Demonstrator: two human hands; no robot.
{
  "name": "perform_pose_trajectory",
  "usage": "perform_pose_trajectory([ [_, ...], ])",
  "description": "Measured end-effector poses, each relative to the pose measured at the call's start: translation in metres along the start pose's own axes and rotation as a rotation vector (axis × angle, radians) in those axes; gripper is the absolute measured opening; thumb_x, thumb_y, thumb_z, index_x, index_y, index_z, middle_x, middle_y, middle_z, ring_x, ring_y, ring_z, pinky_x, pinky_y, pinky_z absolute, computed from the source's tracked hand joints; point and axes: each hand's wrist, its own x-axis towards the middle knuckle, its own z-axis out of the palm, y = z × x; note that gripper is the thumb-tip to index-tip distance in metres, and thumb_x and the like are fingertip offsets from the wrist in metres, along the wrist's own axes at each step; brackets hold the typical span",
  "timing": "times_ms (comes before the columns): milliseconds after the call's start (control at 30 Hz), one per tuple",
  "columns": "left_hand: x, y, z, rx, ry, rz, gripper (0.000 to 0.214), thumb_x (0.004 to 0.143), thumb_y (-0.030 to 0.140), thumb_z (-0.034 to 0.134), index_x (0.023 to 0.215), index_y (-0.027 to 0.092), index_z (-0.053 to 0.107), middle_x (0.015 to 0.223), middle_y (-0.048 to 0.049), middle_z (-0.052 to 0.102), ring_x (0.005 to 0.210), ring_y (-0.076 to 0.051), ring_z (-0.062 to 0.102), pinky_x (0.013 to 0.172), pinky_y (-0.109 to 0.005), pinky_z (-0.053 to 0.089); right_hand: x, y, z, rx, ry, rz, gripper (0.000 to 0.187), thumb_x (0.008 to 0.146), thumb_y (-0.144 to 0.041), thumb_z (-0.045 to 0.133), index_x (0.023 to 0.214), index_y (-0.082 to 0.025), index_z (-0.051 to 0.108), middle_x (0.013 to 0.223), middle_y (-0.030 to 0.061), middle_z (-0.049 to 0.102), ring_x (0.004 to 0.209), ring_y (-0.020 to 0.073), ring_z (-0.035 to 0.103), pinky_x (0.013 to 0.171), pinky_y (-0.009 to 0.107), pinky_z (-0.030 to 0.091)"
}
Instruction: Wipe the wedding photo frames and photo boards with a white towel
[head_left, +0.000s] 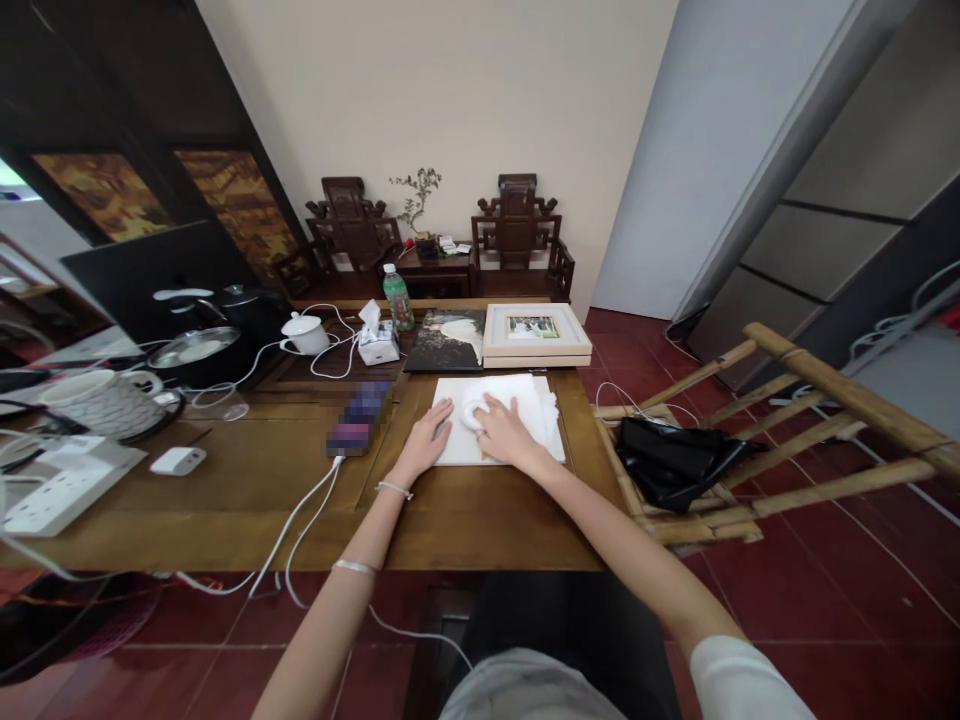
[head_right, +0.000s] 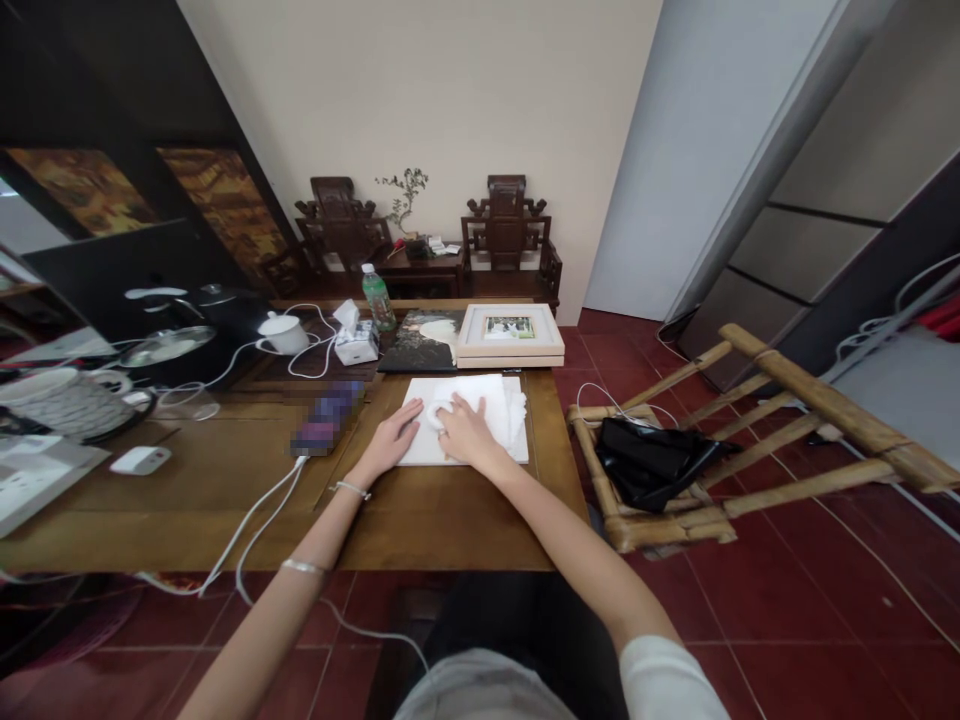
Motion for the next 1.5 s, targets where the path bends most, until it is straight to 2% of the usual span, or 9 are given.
perform_pose_trajectory([
  [133,0.000,0.000,0.000,0.003,-0.015,-0.002,0.047,0.089,0.035,0.040,0.128,0.014,0.055,0.139,-0.0113,0.049,0.134,-0.024,0.040,0.114,-0.044,0.027,0.017,0.005,0.002,-0.026,0.005,0.037,0.037,0.083,-0.015,0.042,0.118,-0.016,0.055,0.135,0.0185,0.048,0.139,0.0280,0.020,0.103,0.068,0.014],
  [233,-0.001,0.000,0.000,-0.003,-0.023,0.001,0.048,0.090,0.038,0.039,0.129,0.014,0.054,0.140,-0.0120,0.048,0.135,-0.024,0.038,0.114,-0.044,0.026,0.011,-0.003,0.005,-0.050,0.028,0.051,0.039,0.082,-0.014,0.042,0.118,-0.017,0.055,0.140,0.0159,0.044,0.139,0.0293,0.016,0.103,0.069,0.013],
  [567,-0.001,0.003,-0.001,-0.008,-0.044,-0.002,0.049,0.091,0.039,0.039,0.131,0.013,0.053,0.142,-0.0124,0.046,0.136,-0.024,0.036,0.115,-0.045,0.024,-0.073,-0.048,0.005,-0.043,-0.070,-0.072,0.039,0.079,-0.016,0.043,0.115,-0.017,0.059,0.146,0.0154,0.036,0.140,0.0333,0.013,0.104,0.070,0.009],
  [700,-0.001,0.003,-0.002,-0.003,-0.044,-0.006,0.050,0.091,0.038,0.039,0.130,0.012,0.053,0.142,-0.0132,0.045,0.136,-0.023,0.036,0.115,-0.044,0.024,-0.084,-0.055,0.005,-0.031,-0.090,-0.097,0.037,0.078,-0.017,0.044,0.112,-0.018,0.059,0.145,0.0153,0.039,0.140,0.0337,0.016,0.101,0.071,0.013],
  [833,-0.001,0.001,0.001,-0.017,-0.036,-0.004,0.048,0.090,0.037,0.039,0.130,0.015,0.054,0.142,-0.0108,0.046,0.136,-0.023,0.036,0.114,-0.045,0.024,-0.067,-0.051,0.003,-0.029,-0.091,-0.056,0.039,0.080,-0.018,0.042,0.116,-0.019,0.057,0.142,0.0150,0.042,0.140,0.0313,0.017,0.103,0.070,0.013],
  [1067,-0.001,-0.002,0.002,-0.025,-0.031,0.007,0.048,0.090,0.033,0.037,0.130,0.013,0.053,0.141,-0.0124,0.046,0.136,-0.023,0.036,0.114,-0.045,0.024,-0.010,-0.022,-0.003,-0.030,-0.068,-0.033,0.040,0.081,-0.015,0.039,0.118,-0.015,0.055,0.134,0.0185,0.049,0.137,0.0322,0.022,0.098,0.073,0.020],
  [1267,0.000,-0.002,0.003,-0.012,-0.020,0.004,0.046,0.090,0.032,0.038,0.130,0.016,0.054,0.141,-0.0091,0.048,0.136,-0.022,0.037,0.114,-0.045,0.024,0.032,-0.010,0.001,-0.060,-0.022,0.084,0.039,0.085,-0.018,0.040,0.122,-0.017,0.053,0.137,0.0163,0.046,0.137,0.0312,0.020,0.101,0.071,0.013],
  [1400,0.000,-0.002,0.003,-0.012,-0.029,0.011,0.044,0.089,0.031,0.038,0.128,0.017,0.055,0.141,-0.0083,0.048,0.136,-0.023,0.036,0.114,-0.045,0.025,0.033,-0.015,0.010,-0.121,-0.005,0.066,0.043,0.084,-0.018,0.042,0.125,-0.018,0.053,0.144,0.0149,0.039,0.139,0.0349,0.014,0.101,0.072,0.007],
  [1500,0.000,-0.002,0.003,-0.019,-0.033,0.007,0.045,0.089,0.031,0.038,0.129,0.016,0.054,0.141,-0.0102,0.047,0.136,-0.024,0.036,0.114,-0.045,0.025,0.010,-0.019,0.012,-0.137,-0.009,-0.019,0.042,0.083,-0.017,0.043,0.123,-0.017,0.055,0.146,0.0142,0.037,0.139,0.0358,0.014,0.103,0.071,0.007],
])
